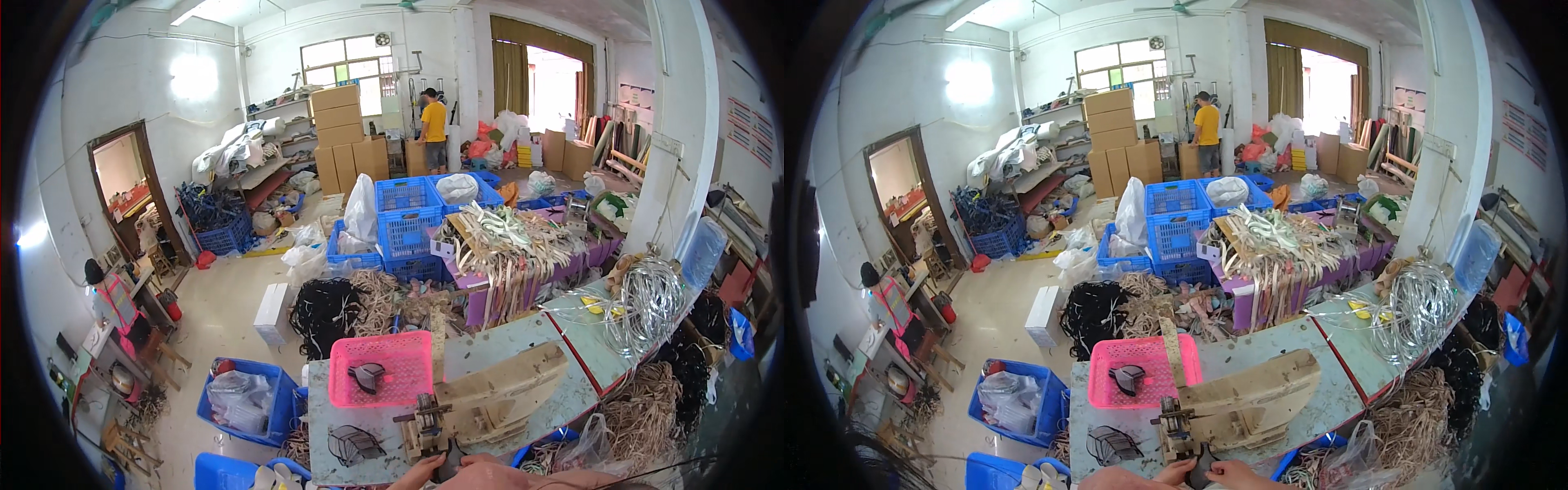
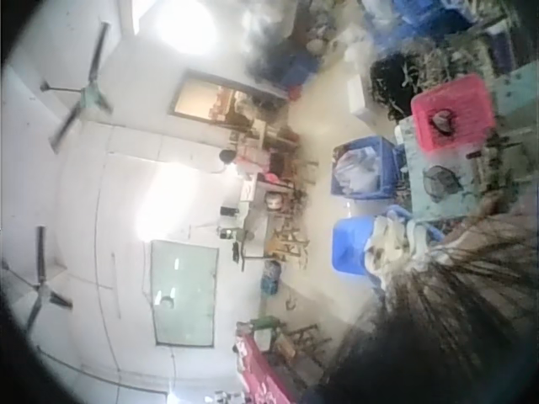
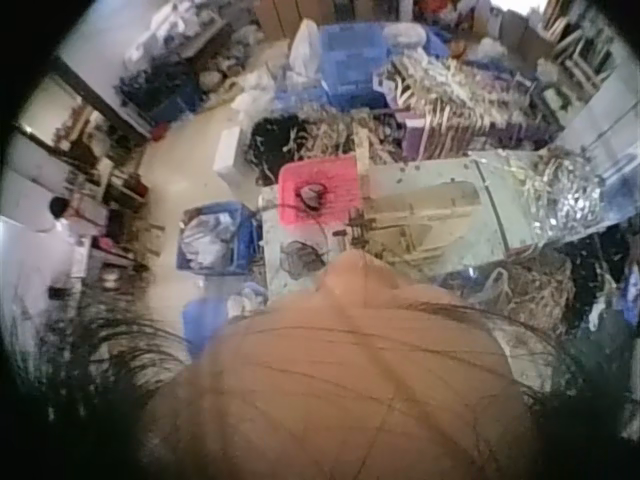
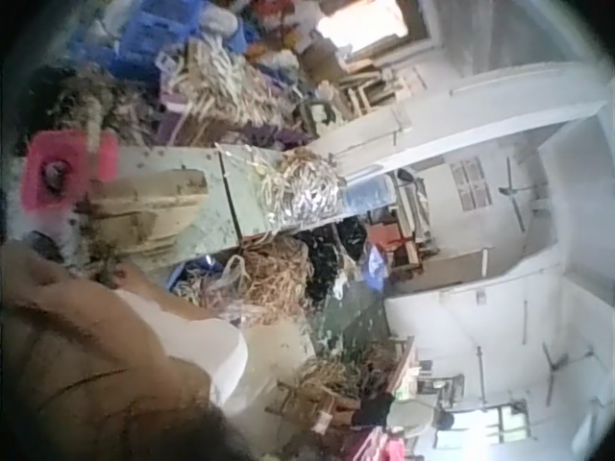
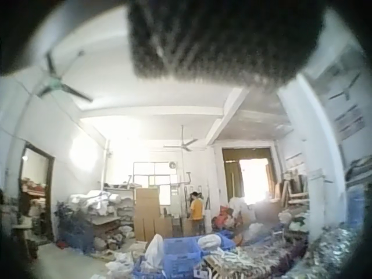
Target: The person shapes shoe components around a machine mold by hand, places the finished pieces into a plastic basket, and carries the basket to another workstation.
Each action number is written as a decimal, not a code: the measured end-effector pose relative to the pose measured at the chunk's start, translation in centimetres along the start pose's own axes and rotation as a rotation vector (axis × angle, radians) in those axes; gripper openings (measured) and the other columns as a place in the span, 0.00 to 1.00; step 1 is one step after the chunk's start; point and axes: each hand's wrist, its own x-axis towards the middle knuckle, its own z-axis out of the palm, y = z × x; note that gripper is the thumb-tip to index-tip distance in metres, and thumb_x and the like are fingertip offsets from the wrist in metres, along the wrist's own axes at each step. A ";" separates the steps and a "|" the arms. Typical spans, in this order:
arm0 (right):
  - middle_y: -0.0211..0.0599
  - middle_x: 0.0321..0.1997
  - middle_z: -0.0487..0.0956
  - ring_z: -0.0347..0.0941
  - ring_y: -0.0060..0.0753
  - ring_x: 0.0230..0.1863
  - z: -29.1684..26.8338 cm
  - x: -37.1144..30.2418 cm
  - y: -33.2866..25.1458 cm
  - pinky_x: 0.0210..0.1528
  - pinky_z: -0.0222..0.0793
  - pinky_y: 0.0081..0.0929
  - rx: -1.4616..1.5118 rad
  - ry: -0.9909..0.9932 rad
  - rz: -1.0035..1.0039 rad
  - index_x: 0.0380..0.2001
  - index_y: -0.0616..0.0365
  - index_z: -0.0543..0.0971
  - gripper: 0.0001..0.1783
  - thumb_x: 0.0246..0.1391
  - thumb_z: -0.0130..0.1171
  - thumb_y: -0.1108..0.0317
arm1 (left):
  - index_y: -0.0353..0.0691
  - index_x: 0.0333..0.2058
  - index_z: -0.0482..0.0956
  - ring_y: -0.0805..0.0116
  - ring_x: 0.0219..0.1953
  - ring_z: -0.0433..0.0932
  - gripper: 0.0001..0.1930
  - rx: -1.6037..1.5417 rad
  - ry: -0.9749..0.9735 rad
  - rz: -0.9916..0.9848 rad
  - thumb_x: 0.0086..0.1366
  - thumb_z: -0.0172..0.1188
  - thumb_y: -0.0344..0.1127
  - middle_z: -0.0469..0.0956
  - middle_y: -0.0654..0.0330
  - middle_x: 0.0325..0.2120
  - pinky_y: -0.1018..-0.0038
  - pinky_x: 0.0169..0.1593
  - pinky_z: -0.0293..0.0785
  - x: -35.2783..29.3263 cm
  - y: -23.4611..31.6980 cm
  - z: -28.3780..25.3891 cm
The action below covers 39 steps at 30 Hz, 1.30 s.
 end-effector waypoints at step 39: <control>0.41 0.22 0.74 0.71 0.49 0.27 3.9 -0.9 6.7 0.28 0.64 0.40 -0.159 0.146 0.036 0.22 0.54 0.72 0.20 0.46 0.52 0.47 | 0.31 0.39 0.69 0.56 0.36 0.74 0.14 0.002 0.073 0.093 0.63 0.51 0.38 0.74 0.47 0.32 0.68 0.41 0.68 4.3 -4.6 4.2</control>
